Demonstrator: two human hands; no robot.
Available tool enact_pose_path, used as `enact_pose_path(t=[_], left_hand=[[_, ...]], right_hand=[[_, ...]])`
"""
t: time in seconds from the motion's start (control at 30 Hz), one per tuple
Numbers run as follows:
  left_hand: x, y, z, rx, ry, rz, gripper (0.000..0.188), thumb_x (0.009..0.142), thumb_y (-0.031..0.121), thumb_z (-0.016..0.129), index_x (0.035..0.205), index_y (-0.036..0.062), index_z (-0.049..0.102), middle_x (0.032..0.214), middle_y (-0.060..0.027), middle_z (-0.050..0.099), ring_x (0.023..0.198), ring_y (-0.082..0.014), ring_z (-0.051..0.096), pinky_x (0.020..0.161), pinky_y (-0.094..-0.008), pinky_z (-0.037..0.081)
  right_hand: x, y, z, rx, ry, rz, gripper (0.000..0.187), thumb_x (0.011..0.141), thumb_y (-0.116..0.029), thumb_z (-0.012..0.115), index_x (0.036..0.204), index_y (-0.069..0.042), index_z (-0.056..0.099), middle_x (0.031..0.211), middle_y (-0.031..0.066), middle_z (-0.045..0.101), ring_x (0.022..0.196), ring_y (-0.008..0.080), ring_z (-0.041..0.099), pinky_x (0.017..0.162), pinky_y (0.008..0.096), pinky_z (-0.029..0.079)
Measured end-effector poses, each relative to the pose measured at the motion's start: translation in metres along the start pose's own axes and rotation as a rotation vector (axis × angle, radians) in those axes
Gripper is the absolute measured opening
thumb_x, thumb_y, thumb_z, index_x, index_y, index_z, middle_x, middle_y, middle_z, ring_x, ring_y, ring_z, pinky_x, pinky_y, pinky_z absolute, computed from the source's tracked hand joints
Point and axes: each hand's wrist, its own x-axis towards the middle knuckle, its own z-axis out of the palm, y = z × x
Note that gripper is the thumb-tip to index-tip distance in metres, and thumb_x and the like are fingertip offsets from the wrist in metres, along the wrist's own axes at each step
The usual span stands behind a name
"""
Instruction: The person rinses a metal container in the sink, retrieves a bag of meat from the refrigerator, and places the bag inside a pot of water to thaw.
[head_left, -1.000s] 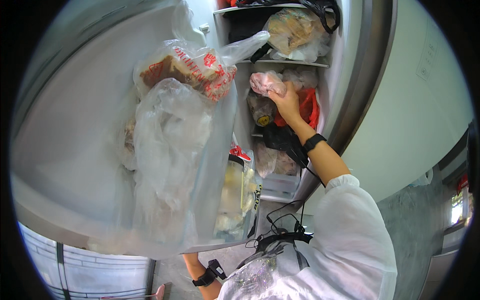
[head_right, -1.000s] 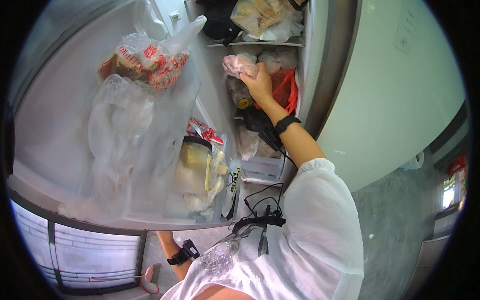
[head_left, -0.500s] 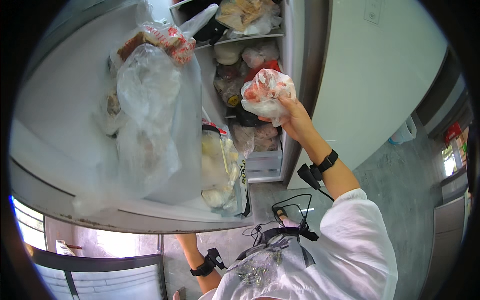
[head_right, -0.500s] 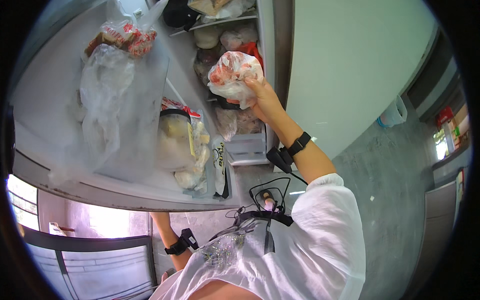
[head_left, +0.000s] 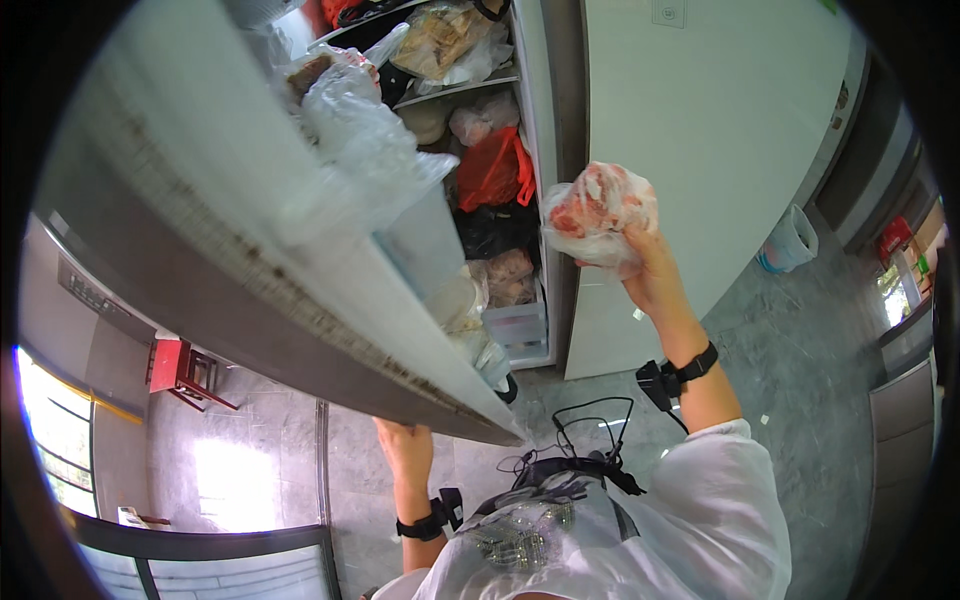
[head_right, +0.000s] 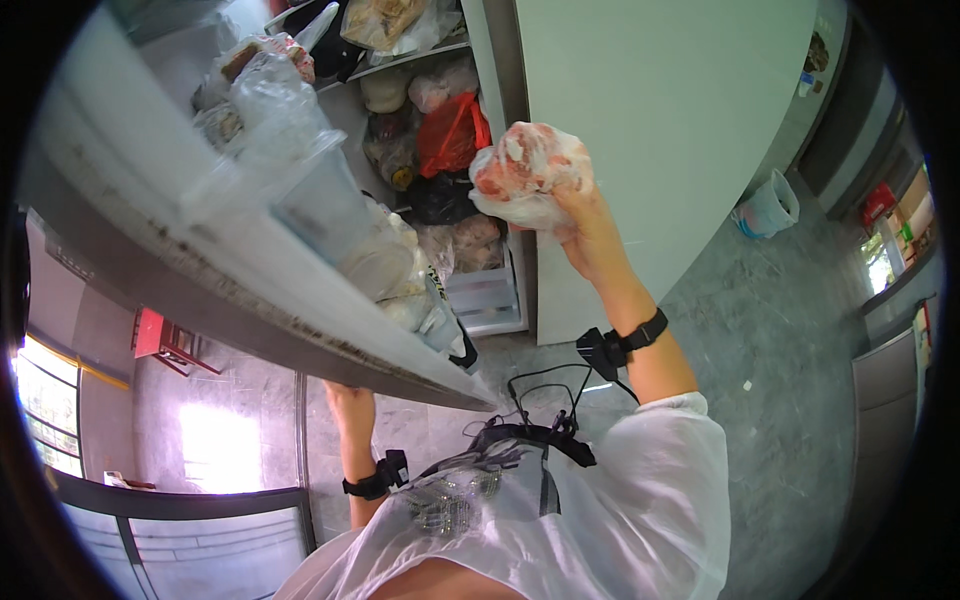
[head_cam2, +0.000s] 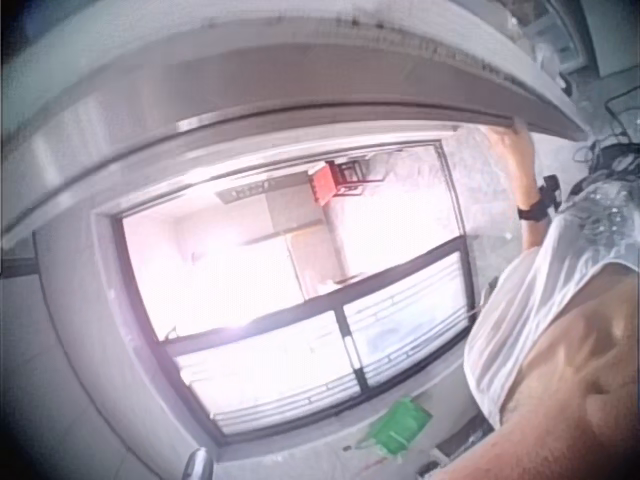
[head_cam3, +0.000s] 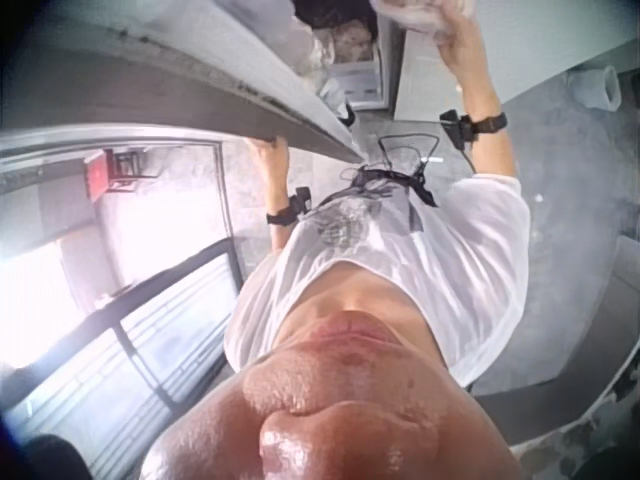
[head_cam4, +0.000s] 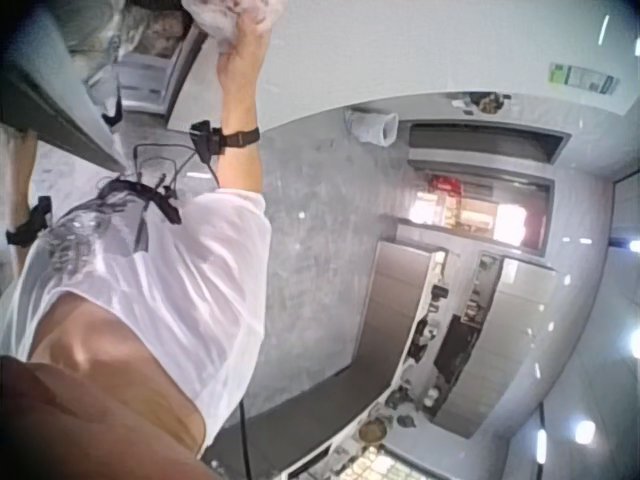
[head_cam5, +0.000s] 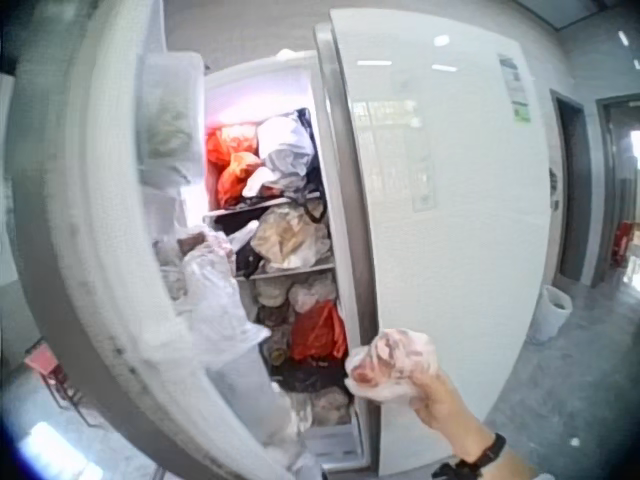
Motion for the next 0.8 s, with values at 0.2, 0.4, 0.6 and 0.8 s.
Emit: enact_pose_path(t=[0.2, 0.4, 0.6, 0.8], left_hand=[[0.002, 0.025, 0.008, 0.109, 0.072, 0.231, 0.087, 0.066, 0.006, 0.065, 0.137, -0.0021, 0.016, 0.138, -0.029, 0.021, 0.129, -0.042, 0.022, 0.104, -0.048, 0.02], [0.02, 0.03, 0.026, 0.156, 0.142, 0.25, 0.104, 0.061, 0.01, 0.064, 0.141, -0.0002, -0.003, 0.145, -0.0279, 0.005, 0.136, -0.0401, 0.004, 0.106, -0.055, 0.004], [0.051, 0.026, 0.052, 0.165, 0.204, 0.209, 0.1, 0.064, 0.011, 0.06, 0.139, -0.0047, -0.003, 0.145, -0.0262, 0.003, 0.137, -0.0365, 0.002, 0.106, -0.0546, 0.001], [0.065, 0.021, 0.066, 0.208, 0.277, 0.187, 0.102, 0.065, 0.013, 0.062, 0.138, -0.0043, -0.007, 0.143, -0.0306, 0.0, 0.134, -0.0424, 0.002, 0.104, -0.0582, 0.003]], right_hand=[[-0.055, -0.032, 0.026, -0.028, 0.064, -0.12, 0.049, 0.089, -0.022, 0.052, 0.132, -0.006, 0.034, 0.121, 0.008, 0.05, 0.106, 0.0234, 0.054, 0.082, 0.0422, 0.051], [-0.099, -0.051, 0.032, -0.154, 0.164, -0.228, 0.052, 0.089, -0.024, 0.053, 0.132, -0.003, 0.033, 0.125, 0.011, 0.048, 0.109, 0.0263, 0.053, 0.079, 0.0487, 0.052], [-0.149, -0.067, 0.032, -0.27, 0.271, -0.286, 0.056, 0.088, -0.028, 0.053, 0.132, -0.001, 0.032, 0.128, 0.0145, 0.045, 0.111, 0.0315, 0.051, 0.081, 0.0522, 0.05], [-0.22, -0.083, 0.047, -0.381, 0.425, -0.365, 0.054, 0.09, -0.029, 0.05, 0.131, 0.001, 0.032, 0.127, 0.0151, 0.045, 0.11, 0.031, 0.052, 0.081, 0.0487, 0.051]])
